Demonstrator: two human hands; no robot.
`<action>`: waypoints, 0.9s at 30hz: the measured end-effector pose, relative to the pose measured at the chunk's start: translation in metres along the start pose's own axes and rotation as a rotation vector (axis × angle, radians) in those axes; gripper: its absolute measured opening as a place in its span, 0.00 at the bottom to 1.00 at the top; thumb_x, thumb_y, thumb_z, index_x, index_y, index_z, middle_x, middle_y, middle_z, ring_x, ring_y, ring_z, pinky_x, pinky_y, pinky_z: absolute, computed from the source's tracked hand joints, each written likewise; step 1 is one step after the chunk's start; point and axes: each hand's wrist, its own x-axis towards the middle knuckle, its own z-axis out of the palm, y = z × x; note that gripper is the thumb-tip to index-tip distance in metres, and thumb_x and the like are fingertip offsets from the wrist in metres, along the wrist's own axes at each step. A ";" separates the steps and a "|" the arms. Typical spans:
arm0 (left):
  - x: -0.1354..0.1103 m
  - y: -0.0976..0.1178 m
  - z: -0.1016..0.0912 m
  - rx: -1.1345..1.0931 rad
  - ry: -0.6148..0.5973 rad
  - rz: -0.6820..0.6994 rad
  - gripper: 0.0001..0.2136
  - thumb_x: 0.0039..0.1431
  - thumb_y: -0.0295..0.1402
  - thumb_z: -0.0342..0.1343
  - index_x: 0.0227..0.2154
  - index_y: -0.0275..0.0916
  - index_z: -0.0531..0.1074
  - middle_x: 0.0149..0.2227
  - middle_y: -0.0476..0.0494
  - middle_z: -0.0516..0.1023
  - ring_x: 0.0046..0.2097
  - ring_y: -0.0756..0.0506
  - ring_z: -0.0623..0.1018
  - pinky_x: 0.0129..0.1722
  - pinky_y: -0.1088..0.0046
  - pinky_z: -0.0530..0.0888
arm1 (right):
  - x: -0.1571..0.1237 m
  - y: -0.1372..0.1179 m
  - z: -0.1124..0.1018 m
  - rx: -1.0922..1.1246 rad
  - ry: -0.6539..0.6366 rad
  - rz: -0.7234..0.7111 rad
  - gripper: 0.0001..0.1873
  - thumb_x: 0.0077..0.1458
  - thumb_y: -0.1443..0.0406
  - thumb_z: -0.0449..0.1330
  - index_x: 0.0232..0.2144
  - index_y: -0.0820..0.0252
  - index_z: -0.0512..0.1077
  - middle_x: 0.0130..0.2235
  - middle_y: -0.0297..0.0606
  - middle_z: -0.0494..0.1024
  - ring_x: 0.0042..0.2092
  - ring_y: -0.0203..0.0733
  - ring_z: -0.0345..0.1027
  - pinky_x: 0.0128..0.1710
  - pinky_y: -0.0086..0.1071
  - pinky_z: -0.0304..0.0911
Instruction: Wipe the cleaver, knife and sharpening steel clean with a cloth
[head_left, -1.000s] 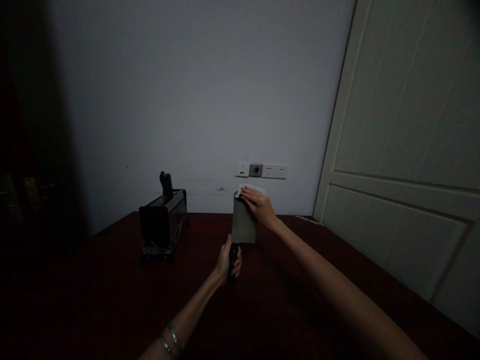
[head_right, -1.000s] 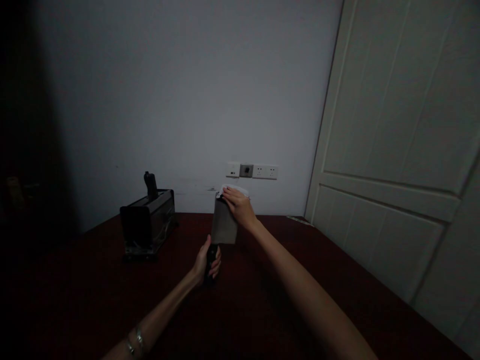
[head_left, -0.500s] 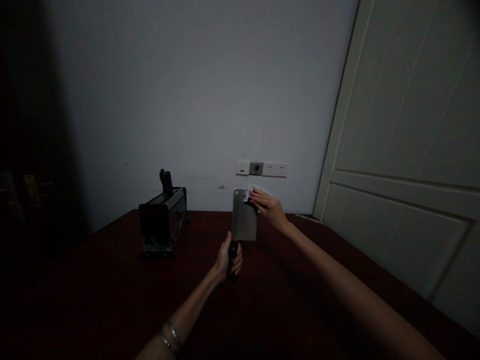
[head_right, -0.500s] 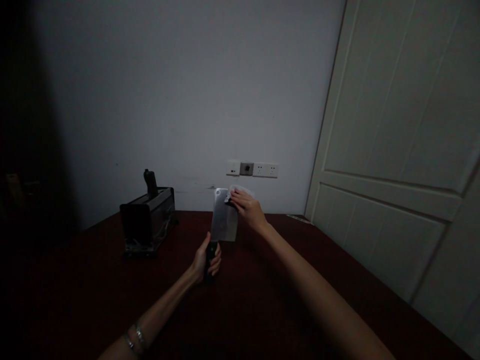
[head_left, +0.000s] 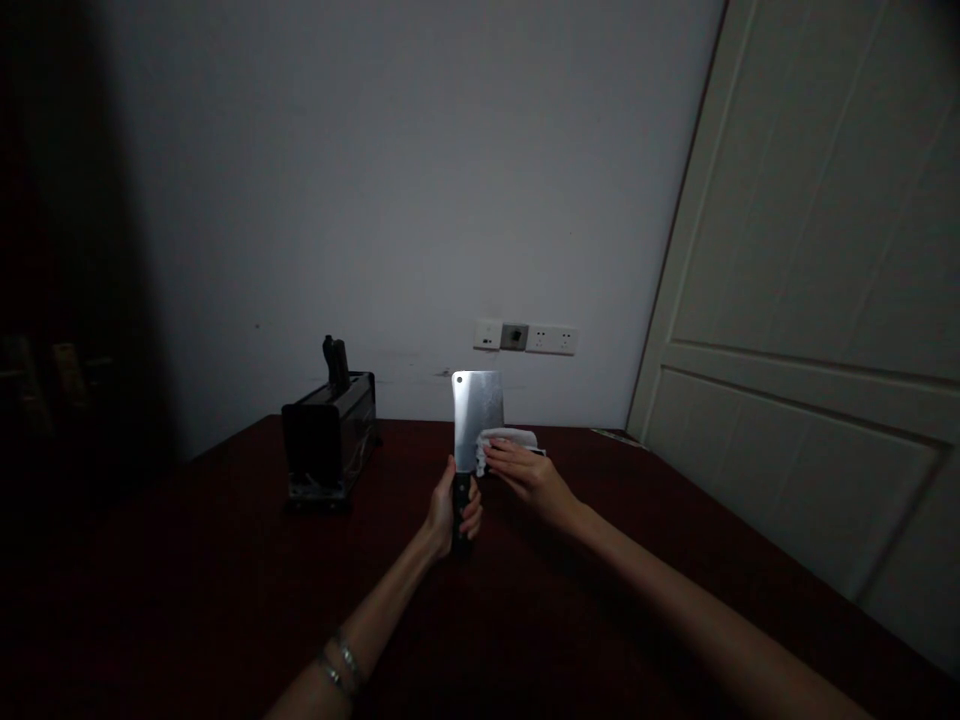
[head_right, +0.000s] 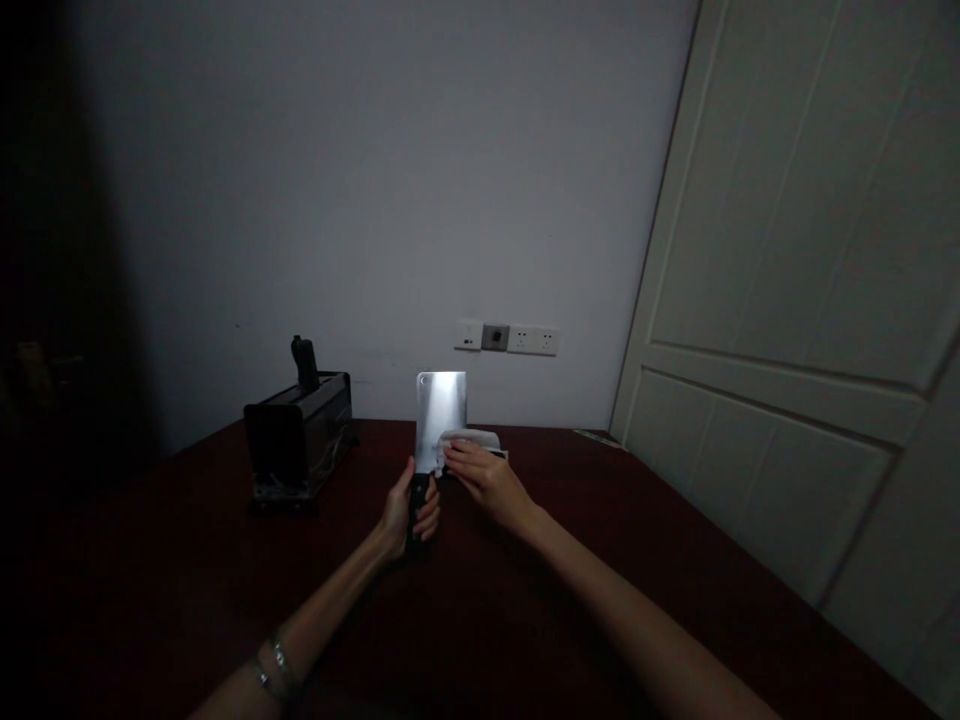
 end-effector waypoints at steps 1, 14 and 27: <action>0.000 0.000 0.000 -0.001 0.001 0.000 0.28 0.57 0.56 0.31 0.14 0.38 0.55 0.09 0.54 0.53 0.09 0.55 0.52 0.08 0.79 0.55 | -0.001 -0.001 0.000 0.001 -0.009 0.002 0.15 0.56 0.70 0.53 0.47 0.59 0.70 0.48 0.42 0.73 0.55 0.41 0.61 0.54 0.42 0.60; 0.001 0.000 0.000 0.064 0.059 -0.003 0.29 0.53 0.60 0.32 0.13 0.38 0.54 0.09 0.54 0.53 0.09 0.56 0.52 0.08 0.80 0.54 | 0.018 -0.006 0.009 0.027 -0.035 0.017 0.15 0.55 0.70 0.54 0.45 0.58 0.71 0.48 0.44 0.73 0.54 0.44 0.62 0.53 0.43 0.62; 0.005 -0.009 -0.003 0.118 0.090 -0.059 0.30 0.52 0.61 0.33 0.13 0.38 0.53 0.09 0.55 0.53 0.09 0.55 0.53 0.08 0.80 0.54 | 0.010 -0.005 0.016 0.000 -0.024 0.020 0.13 0.54 0.72 0.54 0.42 0.60 0.73 0.47 0.45 0.75 0.53 0.44 0.63 0.52 0.42 0.62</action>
